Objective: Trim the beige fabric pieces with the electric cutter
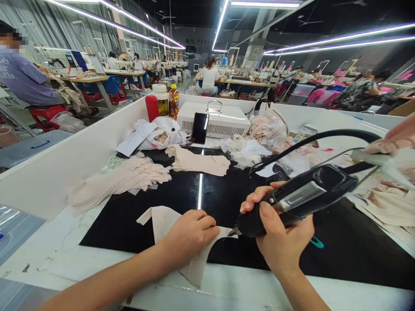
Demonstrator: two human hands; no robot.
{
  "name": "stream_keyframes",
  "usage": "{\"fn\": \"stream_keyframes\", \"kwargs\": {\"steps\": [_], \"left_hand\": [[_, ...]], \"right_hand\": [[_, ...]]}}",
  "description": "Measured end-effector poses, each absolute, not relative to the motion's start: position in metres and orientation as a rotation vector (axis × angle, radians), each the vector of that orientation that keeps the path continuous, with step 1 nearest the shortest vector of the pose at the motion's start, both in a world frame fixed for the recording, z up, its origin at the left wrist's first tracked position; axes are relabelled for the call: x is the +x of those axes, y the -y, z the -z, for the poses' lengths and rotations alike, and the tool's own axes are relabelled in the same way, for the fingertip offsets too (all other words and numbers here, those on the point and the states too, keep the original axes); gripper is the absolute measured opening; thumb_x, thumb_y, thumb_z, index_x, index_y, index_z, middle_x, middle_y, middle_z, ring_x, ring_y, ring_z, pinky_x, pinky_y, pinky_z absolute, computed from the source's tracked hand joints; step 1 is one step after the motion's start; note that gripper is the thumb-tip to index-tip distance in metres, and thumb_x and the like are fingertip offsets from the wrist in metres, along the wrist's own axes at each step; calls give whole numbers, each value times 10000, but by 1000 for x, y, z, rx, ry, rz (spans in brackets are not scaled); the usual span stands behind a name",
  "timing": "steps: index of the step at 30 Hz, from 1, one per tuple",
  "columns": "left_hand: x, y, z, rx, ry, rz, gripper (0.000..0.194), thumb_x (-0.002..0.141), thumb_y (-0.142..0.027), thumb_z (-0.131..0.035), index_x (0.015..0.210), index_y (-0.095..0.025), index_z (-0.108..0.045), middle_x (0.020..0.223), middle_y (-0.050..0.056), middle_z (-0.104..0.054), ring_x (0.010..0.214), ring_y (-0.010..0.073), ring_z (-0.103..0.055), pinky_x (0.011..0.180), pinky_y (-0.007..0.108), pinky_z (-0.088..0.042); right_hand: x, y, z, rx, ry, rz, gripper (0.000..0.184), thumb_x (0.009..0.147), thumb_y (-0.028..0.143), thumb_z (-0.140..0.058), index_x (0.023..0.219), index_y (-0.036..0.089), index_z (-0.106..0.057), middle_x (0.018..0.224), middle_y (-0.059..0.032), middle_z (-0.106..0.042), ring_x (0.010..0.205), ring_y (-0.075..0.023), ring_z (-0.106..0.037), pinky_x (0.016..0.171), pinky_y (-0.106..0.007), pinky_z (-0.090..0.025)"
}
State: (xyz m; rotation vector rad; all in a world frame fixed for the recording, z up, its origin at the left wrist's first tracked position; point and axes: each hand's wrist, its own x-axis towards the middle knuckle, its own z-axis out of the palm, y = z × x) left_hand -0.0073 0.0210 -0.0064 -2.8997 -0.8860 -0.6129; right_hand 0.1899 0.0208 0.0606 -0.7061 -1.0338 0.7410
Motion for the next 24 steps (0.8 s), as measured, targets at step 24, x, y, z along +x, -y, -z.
{"fn": "stream_keyframes", "kwargs": {"steps": [24], "left_hand": [[-24, 17, -10, -2850, 1303, 747, 232, 1129, -61, -467, 1098, -165, -672, 1098, 67, -721, 1000, 205, -716, 895, 327, -639]], "right_hand": [[199, -9, -63, -792, 991, -619, 369, 868, 260, -918, 1148, 261, -678, 858, 32, -719, 659, -165, -697, 622, -347, -631]]}}
